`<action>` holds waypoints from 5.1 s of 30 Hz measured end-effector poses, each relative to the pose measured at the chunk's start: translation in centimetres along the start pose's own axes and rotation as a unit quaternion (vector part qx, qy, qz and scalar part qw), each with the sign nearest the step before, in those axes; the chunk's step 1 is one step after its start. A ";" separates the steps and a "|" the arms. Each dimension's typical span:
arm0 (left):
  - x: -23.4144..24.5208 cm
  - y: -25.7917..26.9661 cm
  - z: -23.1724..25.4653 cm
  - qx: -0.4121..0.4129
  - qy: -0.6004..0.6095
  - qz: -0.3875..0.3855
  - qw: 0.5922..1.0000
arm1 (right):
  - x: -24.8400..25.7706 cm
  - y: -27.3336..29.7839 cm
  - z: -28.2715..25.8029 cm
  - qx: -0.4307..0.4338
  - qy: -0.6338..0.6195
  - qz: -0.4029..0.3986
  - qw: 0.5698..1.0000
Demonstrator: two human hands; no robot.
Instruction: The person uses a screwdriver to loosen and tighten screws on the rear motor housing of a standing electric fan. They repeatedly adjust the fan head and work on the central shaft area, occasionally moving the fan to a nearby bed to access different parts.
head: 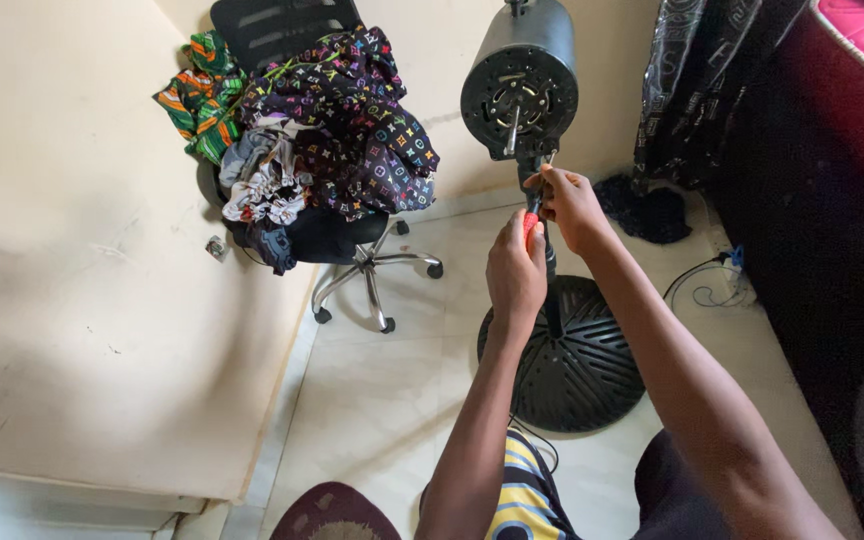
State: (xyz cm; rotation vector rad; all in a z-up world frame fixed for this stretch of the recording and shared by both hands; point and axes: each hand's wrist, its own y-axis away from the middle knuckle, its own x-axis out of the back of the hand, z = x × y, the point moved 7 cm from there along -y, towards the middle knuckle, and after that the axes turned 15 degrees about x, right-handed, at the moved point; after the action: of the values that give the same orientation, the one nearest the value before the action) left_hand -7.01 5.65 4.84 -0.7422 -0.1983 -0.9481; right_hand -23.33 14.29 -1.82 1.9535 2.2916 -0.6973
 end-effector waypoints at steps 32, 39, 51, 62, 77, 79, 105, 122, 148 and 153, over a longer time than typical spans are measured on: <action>-7.8 -0.3 -1.9 0.209 0.349 -0.131 0.904 | 3.9 -1.9 0.2 -0.045 0.092 0.022 0.994; -3.6 0.4 0.1 0.090 0.033 0.031 0.995 | 2.8 -1.2 -1.7 -0.009 0.167 0.017 0.986; -10.5 0.2 -5.1 0.355 0.521 -0.209 0.747 | 2.6 -0.4 -0.7 -0.018 0.040 -0.054 0.998; -6.9 -0.2 -2.7 0.296 0.386 -0.149 0.861 | 1.4 0.0 -2.9 -0.042 0.151 -0.047 0.986; -13.4 0.5 -3.5 0.328 0.730 -0.239 0.550 | 1.6 3.8 -4.0 -0.135 -0.028 -0.124 0.983; -12.8 0.7 -3.4 0.342 0.638 -0.222 0.653 | 2.7 3.0 -3.8 -0.123 0.055 -0.122 0.983; -10.7 0.6 -3.4 0.316 0.600 -0.182 0.712 | 3.1 3.4 -2.3 -0.096 -0.068 -0.086 0.989; -10.6 -0.1 -2.8 0.294 0.722 -0.178 0.601 | 2.4 4.0 -4.2 -0.092 -0.022 -0.101 0.990; -9.5 1.3 -2.0 0.302 0.706 -0.205 0.607 | 0.5 4.9 -2.8 -0.137 -0.175 -0.155 0.963; -4.4 1.9 0.6 0.161 0.220 -0.050 0.961 | 3.1 4.5 -3.9 -0.103 0.107 -0.087 0.985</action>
State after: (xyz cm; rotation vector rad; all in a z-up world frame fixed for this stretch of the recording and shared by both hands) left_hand -8.01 9.65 2.34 -0.2127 0.0041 -1.1202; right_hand -18.74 19.04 -0.73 1.8300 2.5628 -0.2535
